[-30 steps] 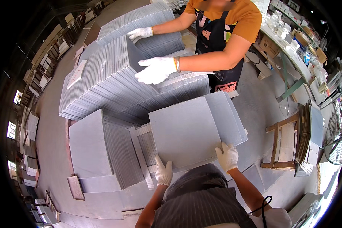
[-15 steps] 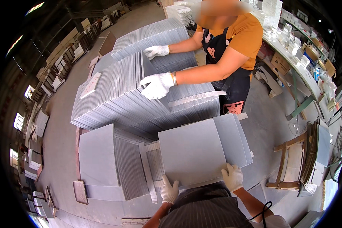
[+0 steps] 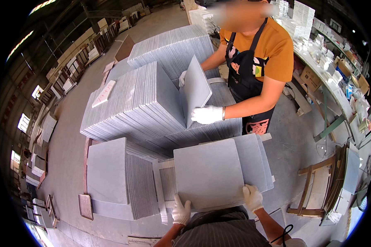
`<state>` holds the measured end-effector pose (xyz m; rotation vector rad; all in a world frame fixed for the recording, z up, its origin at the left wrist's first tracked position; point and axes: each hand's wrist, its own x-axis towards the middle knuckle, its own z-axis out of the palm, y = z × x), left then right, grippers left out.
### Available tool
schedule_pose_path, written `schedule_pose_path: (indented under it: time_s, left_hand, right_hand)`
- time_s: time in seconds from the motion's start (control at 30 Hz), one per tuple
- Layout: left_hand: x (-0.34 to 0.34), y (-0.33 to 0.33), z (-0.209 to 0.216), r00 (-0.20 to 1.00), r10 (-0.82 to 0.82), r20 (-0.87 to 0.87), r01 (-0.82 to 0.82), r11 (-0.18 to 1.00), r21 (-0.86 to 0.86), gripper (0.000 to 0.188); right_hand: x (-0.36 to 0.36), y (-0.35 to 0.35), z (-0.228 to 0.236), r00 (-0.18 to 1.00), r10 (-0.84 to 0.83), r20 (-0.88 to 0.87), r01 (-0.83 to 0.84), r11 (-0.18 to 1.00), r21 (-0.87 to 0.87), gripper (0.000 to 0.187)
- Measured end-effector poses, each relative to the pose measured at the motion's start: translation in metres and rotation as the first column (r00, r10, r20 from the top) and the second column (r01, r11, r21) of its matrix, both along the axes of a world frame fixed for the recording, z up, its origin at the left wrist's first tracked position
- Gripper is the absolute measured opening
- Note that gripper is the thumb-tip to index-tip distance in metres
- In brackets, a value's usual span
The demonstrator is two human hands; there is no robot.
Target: The person picks up stacks of square tiles from a pile and carries them to a marked area on the floor. They then sit down and place the tiles one by one onto the floor in a grid pattern.
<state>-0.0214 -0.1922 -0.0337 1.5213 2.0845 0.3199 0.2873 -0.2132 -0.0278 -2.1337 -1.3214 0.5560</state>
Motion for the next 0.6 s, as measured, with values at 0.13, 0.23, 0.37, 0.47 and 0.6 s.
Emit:
schedule_pose_path:
  time_s: [0.13,0.23,0.37,0.47,0.6]
  left_hand:
    - [0.004,0.001,-0.001,1.000,0.020,0.011,-0.020,1.000,-0.002,0.079]
    - [0.003,0.000,-0.002,0.999,0.030,0.044,-0.031,0.999,0.024,0.076]
    - [-0.001,0.000,-0.007,0.994,0.033,0.109,-0.044,0.994,0.104,0.068]
    - [0.002,0.007,0.003,0.968,0.069,0.240,-0.099,0.989,0.112,0.054]
    - [-0.014,0.011,-0.012,0.924,0.090,0.371,-0.156,0.976,0.150,0.047]
  right_hand:
    - [0.008,0.001,0.001,0.997,-0.003,-0.072,0.004,1.000,0.010,0.033]
    - [0.008,0.004,0.009,0.991,-0.008,-0.134,0.012,0.999,0.030,0.033]
    - [0.013,0.001,-0.005,0.984,-0.019,-0.176,0.035,0.996,0.087,0.036]
    - [0.019,0.000,-0.015,0.800,-0.195,-0.567,0.211,0.977,-0.038,0.041]
    - [0.022,0.003,-0.009,0.562,-0.266,-0.783,0.334,0.939,-0.078,0.043]
